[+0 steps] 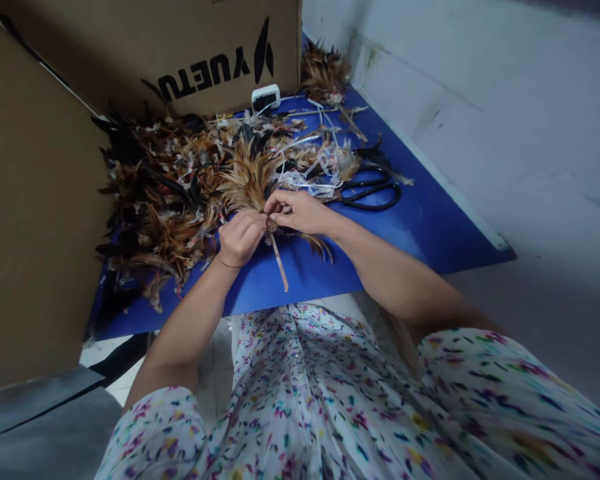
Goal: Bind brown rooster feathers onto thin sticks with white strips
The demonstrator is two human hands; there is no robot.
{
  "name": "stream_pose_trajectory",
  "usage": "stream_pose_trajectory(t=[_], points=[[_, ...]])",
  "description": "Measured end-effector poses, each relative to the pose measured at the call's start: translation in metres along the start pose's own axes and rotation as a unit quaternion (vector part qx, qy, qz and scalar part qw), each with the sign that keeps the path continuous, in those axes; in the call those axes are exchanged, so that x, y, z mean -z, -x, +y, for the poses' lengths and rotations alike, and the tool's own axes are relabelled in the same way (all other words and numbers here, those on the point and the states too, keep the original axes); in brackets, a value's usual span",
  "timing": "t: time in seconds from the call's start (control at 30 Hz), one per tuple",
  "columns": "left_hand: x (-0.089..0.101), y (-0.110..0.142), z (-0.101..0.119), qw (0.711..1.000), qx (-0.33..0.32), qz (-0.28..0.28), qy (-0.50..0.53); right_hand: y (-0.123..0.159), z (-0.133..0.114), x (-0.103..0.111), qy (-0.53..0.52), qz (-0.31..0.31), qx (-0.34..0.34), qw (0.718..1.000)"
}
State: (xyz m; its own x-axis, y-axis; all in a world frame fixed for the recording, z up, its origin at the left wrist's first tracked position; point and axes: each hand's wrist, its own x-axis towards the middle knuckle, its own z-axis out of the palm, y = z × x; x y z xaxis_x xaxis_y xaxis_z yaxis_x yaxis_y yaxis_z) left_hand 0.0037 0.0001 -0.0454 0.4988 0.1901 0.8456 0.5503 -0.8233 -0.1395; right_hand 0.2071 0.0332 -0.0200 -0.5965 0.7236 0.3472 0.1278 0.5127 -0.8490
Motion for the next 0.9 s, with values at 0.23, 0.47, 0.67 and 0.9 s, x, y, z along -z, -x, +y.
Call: stream_pose_trajectory(t=[0.23, 0.47, 0.67, 0.9], points=[[-0.0015, 0.0011, -0.0008, 0.999, 0.046, -0.013, -0.005, -0.0005, 0.0025, -0.0047, -0.048, 0.003, -0.024, 0.999], [-0.0004, 0.0012, 0.0001, 0.997, 0.064, -0.028, -0.023, 0.0002, 0.0006, -0.0062, -0.058, -0.006, -0.050, 0.997], [0.0029, 0.0000, -0.0007, 0.999, 0.015, -0.036, -0.007, 0.0023, 0.0016, -0.0037, -0.038, -0.027, -0.012, 0.999], [0.0048, -0.0003, -0.0017, 0.999, 0.000, -0.043, -0.012, 0.0006, 0.0022, -0.0030, 0.009, -0.024, 0.001, 1.000]])
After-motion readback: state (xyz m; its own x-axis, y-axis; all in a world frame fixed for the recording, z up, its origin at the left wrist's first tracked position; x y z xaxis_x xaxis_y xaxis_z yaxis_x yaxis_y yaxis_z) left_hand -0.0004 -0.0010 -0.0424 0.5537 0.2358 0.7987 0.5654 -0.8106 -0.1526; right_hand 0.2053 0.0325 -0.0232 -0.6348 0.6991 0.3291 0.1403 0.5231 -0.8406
